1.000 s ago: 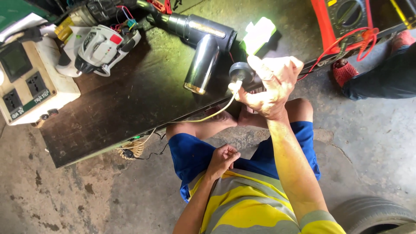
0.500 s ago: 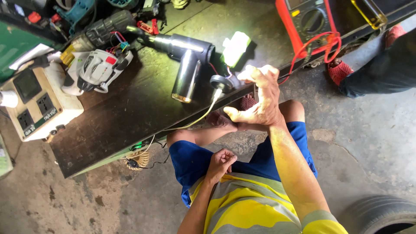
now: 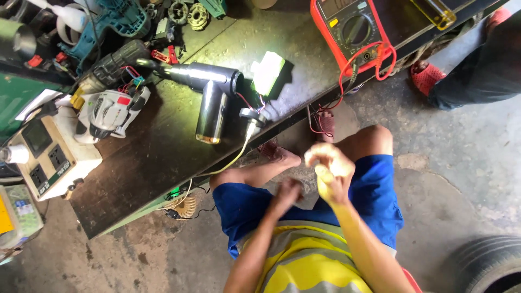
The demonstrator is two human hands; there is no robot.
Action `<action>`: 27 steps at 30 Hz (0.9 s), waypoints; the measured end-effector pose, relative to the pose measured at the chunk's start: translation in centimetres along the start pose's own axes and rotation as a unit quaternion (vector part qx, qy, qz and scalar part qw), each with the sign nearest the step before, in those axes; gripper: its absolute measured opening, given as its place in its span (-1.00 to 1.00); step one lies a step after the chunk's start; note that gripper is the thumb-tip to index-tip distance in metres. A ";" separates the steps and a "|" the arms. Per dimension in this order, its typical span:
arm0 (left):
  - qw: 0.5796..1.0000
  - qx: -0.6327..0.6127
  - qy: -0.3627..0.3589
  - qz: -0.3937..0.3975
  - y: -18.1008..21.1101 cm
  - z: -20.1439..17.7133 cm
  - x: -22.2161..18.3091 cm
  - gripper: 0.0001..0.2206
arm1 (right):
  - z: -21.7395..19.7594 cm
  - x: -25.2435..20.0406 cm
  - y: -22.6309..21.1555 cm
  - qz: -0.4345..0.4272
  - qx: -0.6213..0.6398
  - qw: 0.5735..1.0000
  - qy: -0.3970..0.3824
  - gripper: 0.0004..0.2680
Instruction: Soldering wires to a battery protection circuit board and testing the connections with a multimeter.
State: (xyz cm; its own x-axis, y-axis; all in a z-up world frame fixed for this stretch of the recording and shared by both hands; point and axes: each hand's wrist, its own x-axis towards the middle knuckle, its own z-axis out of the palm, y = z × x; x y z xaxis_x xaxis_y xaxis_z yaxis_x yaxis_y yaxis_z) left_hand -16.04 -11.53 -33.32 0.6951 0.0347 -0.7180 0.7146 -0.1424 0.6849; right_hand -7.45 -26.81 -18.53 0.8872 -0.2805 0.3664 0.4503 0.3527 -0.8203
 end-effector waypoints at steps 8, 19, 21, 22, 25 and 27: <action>0.952 0.200 -0.226 0.054 -6.9 3.2 2.9 -0.75 | -2.9 -4.7 4.7 0.469 -0.125 0.874 0.011 -0.84; 0.962 0.135 -0.172 -0.162 2.7 1.7 -4.8 -0.56 | -1.2 -8.6 5.2 0.577 -0.176 0.797 -0.035 -0.84; 0.963 0.134 -0.162 -0.168 5.8 1.5 -5.3 -0.52 | 0.2 -7.3 4.3 0.551 -0.178 0.813 -0.054 -0.85; 0.963 0.136 -0.160 -0.169 7.0 1.3 -5.6 -0.50 | 0.8 -6.8 3.8 0.536 -0.179 0.823 -0.060 -0.86; 0.966 0.140 -0.145 -0.162 9.7 1.2 -5.7 -0.45 | 1.8 -5.7 3.5 0.481 -0.183 0.853 -0.089 -0.87; 0.970 0.140 -0.132 -0.146 10.7 1.4 -4.4 -0.41 | 1.6 -4.8 4.9 0.433 -0.187 0.874 -0.115 -0.88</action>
State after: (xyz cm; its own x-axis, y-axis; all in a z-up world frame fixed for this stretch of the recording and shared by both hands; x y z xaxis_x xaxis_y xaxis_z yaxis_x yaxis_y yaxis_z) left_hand -11.54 -14.56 -23.02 0.3961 -0.1355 -0.9081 0.8029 -0.4287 0.4142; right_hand -9.37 -22.36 -23.60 0.8955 0.1487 -0.4195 -0.4262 0.0151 -0.9045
